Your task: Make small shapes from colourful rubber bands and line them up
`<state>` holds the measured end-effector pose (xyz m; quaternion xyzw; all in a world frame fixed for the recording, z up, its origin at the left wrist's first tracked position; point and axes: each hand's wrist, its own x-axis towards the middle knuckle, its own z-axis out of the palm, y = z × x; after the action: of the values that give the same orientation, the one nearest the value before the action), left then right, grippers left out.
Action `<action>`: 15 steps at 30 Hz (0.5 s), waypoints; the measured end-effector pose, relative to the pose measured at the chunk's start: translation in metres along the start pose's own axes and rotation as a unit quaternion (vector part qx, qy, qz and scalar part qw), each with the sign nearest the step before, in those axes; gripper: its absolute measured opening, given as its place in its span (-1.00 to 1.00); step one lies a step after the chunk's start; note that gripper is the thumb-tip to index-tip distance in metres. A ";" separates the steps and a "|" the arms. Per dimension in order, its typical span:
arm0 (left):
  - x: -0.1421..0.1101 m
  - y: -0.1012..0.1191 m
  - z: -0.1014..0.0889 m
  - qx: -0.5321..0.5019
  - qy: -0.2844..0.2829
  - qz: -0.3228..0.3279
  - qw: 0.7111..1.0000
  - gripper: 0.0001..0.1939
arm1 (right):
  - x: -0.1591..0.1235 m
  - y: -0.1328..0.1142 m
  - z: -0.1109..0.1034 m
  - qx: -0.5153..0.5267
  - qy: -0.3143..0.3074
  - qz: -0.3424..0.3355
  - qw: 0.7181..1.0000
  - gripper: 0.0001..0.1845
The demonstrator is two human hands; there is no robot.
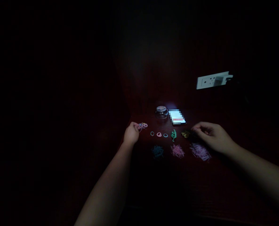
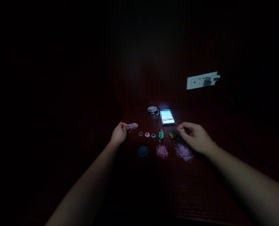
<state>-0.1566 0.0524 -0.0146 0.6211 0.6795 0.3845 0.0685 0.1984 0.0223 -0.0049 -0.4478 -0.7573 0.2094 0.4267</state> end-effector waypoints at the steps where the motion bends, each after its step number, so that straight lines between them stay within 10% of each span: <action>1: 0.000 0.001 0.000 0.001 0.008 0.006 1.000 -0.82 | 0.000 0.000 0.000 -0.001 -0.002 -0.002 1.000 -0.69; 8: -0.002 0.008 -0.004 0.020 0.068 0.098 0.993 -0.84 | 0.000 -0.002 0.000 0.003 -0.001 -0.005 1.000 -0.69; 15: -0.012 0.033 -0.001 -0.096 0.002 0.187 0.978 -0.87 | 0.000 -0.001 0.000 -0.002 -0.007 -0.010 1.000 -0.70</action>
<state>-0.1286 0.0387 0.0018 0.7271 0.5112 0.4553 0.0530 0.1980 0.0220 -0.0044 -0.4392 -0.7653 0.2069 0.4226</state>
